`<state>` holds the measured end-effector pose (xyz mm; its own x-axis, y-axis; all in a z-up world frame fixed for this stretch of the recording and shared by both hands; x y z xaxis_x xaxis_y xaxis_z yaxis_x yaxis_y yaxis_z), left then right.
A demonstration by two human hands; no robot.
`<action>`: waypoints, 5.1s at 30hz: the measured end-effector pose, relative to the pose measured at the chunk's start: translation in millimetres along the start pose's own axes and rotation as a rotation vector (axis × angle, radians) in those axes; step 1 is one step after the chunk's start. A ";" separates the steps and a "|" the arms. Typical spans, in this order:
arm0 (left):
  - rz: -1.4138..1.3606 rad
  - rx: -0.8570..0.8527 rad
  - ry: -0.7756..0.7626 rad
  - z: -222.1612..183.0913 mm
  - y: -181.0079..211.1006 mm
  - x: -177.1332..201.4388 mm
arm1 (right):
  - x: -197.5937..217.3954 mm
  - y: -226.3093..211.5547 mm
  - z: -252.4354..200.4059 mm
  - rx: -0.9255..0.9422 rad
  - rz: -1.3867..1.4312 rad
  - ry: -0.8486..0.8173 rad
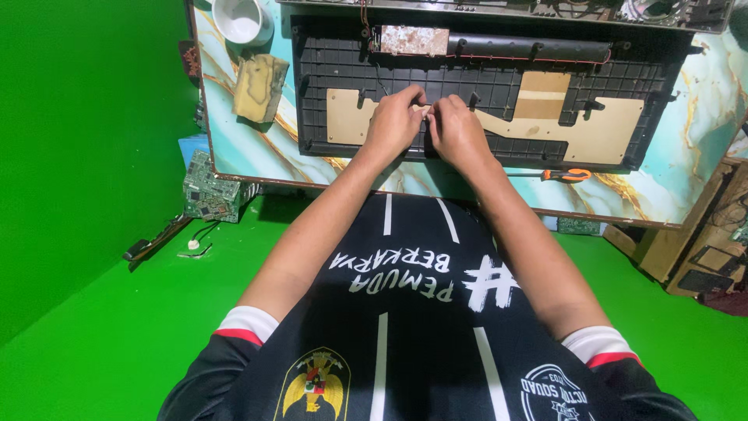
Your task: The person uses a screwdriver to remove screws from a plastic panel, then handles small electronic components and wires within a disassembled electronic keyboard on a cluttered repair bench.
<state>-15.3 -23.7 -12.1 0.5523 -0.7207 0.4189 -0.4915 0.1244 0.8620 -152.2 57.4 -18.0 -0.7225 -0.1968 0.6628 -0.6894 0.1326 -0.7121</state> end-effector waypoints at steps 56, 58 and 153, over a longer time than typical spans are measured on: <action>-0.070 0.086 -0.026 2.7 -8.8 -3.4 | 1.2 13.9 4.6 -0.073 0.112 0.051; -0.076 0.088 -0.024 3.9 -10.2 -4.3 | 0.1 13.7 5.5 -0.044 0.088 0.060; 0.630 -0.337 -0.067 -69.8 120.5 -198.1 | 97.3 85.6 -253.1 -0.237 0.180 0.289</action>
<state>-136.9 181.7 28.7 0.1841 -0.4816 0.8569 -0.4629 0.7266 0.5078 -294.7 295.5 44.1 -0.7945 0.1261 0.5940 -0.5191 0.3665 -0.7722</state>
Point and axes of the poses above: each hand's wrist, its own z-axis towards the middle knuckle, its own x-axis out of the back of the hand, y = z × x, the point moved 3 cm from there along z, towards the middle knuckle, and after that the axes turned 13 degrees about -y, right-handed, at the moved point
